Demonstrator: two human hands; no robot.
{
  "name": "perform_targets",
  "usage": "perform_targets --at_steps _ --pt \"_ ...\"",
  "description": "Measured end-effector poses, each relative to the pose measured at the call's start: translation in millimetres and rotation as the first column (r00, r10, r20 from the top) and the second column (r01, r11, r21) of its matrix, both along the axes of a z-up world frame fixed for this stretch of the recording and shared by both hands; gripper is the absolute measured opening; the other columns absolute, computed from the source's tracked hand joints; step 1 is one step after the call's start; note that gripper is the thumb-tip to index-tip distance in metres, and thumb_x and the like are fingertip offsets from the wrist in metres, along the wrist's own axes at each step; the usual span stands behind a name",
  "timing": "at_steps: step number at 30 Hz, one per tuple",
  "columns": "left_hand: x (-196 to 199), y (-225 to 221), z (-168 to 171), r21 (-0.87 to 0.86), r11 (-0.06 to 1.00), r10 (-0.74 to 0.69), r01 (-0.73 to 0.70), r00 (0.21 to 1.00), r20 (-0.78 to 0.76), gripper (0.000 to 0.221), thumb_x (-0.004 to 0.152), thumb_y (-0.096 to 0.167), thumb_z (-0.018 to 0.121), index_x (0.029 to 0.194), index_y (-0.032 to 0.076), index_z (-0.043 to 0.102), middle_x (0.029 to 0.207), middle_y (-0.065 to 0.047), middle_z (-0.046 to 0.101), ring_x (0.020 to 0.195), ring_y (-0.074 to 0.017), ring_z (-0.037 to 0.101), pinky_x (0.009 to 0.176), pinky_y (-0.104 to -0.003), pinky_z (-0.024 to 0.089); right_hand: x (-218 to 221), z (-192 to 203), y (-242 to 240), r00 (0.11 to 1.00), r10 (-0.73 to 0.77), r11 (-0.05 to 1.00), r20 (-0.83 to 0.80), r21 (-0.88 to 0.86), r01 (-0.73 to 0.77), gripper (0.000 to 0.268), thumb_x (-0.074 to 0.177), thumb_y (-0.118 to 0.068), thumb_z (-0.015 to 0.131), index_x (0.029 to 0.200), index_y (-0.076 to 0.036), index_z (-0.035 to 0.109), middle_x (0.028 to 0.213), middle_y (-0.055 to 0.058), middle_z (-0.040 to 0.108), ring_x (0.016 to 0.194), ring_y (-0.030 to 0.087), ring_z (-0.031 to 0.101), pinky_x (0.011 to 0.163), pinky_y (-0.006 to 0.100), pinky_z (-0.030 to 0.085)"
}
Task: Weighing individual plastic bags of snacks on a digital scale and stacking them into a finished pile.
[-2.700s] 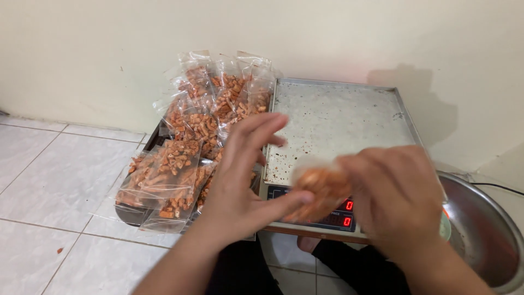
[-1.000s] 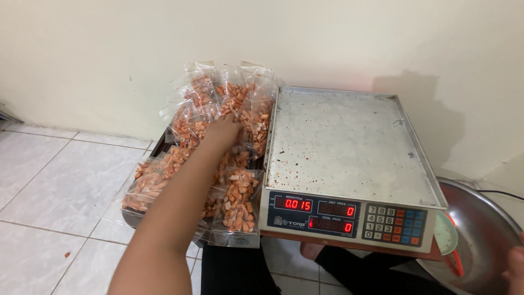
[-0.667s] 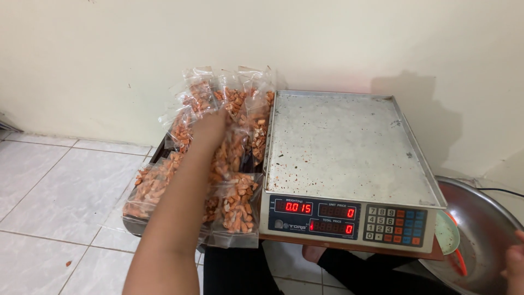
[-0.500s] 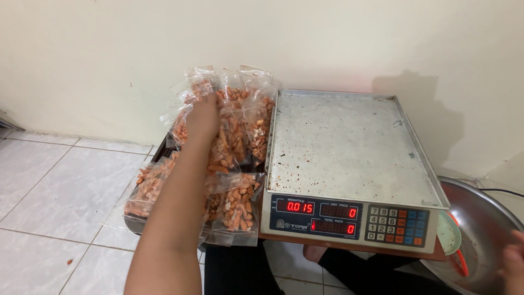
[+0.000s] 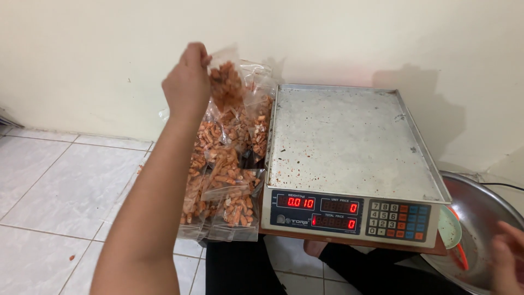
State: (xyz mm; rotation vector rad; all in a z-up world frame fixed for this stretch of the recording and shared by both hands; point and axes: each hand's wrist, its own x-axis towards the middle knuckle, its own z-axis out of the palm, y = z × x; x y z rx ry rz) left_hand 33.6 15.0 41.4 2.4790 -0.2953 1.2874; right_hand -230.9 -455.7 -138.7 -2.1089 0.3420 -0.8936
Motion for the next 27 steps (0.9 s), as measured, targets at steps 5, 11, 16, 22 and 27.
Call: perform_targets --at_steps 5,11,16,22,27 --pt "-26 -14 21 0.064 0.998 -0.004 -0.016 0.950 0.312 0.010 0.096 0.014 0.044 0.086 0.014 0.042 0.061 0.005 0.041 0.044 -0.0112 0.033 0.036 -0.026 0.022 6 47 45 0.987 0.118 0.993 0.111 -0.042 -0.114 0.029 0.099 0.004 0.045 0.128 0.003 0.050 0.110 0.015 0.044 0.083 0.019 0.046 0.072 0.025 0.039" --pt "-90 -75 52 -0.026 0.962 -0.272 0.271 0.962 -0.023 0.007 0.090 0.025 0.042 0.094 0.019 0.044 0.084 0.004 0.059 0.065 -0.0221 0.057 0.049 -0.039 0.037 18 138 111 0.962 0.252 0.945 0.101 -0.238 -0.223 0.027 0.086 0.004 0.054 0.113 0.004 0.056 0.099 0.017 0.051 0.083 0.020 0.050 0.075 0.026 0.045" --pt "-134 -132 59 -0.074 0.830 -0.517 0.554 0.711 -0.476 0.014 0.086 0.025 0.041 0.097 0.017 0.045 0.084 -0.002 0.066 0.032 -0.0092 0.049 0.026 -0.023 0.042 51 194 150 0.903 0.416 0.888 -0.102 -0.169 -0.428 0.059 0.067 -0.015 0.063 0.124 -0.007 0.048 0.093 0.007 0.056 0.070 0.012 0.052 0.061 0.021 0.047" --pt "-102 -157 37 -0.084 0.622 -0.773 0.778 0.593 -0.227 0.030 0.076 0.040 0.054 0.096 0.018 0.048 0.066 0.002 0.057 0.055 -0.0124 0.058 0.046 -0.026 0.046 91 210 150 0.909 0.416 0.908 -0.003 0.060 -0.415 0.006 0.081 -0.011 0.064 0.082 -0.006 0.060 0.057 0.003 0.052 0.040 0.008 0.041 0.045 0.018 0.033" --pt "-89 -165 36 0.095 0.638 -0.766 0.764 0.618 0.177 0.018 0.074 0.035 0.064 0.078 0.017 0.061 0.074 0.006 0.059 0.057 -0.0084 0.056 0.040 -0.020 0.040 103 194 147 0.755 0.474 0.843 0.452 -0.481 -0.241 0.011 0.091 0.005 0.060 0.082 0.001 0.057 0.073 0.009 0.056 0.070 0.019 0.050 0.052 0.024 0.037"
